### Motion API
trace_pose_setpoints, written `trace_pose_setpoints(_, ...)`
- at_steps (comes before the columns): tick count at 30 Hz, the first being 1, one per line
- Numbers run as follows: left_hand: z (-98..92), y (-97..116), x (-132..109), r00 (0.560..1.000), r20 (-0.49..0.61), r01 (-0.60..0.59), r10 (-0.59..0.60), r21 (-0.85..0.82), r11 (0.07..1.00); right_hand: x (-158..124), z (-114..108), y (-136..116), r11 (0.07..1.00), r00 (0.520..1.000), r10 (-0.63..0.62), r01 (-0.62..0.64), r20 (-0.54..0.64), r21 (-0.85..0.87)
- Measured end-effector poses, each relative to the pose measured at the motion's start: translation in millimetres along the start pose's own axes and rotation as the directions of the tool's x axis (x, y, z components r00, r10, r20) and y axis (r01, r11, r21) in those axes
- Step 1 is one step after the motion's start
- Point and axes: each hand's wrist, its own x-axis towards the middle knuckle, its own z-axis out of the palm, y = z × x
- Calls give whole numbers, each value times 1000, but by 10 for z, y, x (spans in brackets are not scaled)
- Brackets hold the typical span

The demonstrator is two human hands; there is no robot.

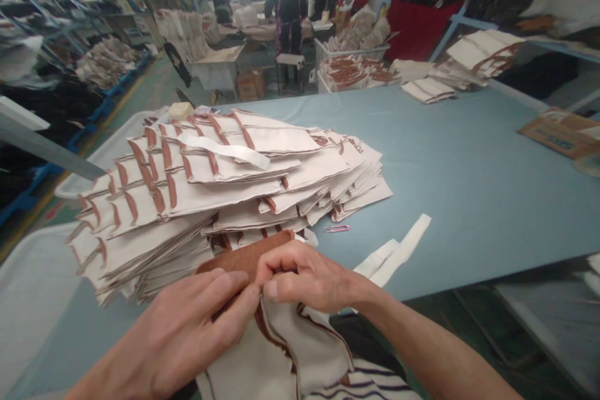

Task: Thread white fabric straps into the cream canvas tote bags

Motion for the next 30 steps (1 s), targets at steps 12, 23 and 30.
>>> trace_pose_setpoints(12,-97,185,110,953,-123,231,-278,-303,924,-78,187,3,798,847,-485,328,-216,-505)
trace_pose_setpoints(23,-120,51,207,997,-66,-40,35,-79,996,-79,188,121,737,803,-549,336,-230,-586)
trace_pose_setpoints(30,-168,-20,197,998,38,58,-50,-235,970,-75,169,72,695,804,-562,331,-195,-638)
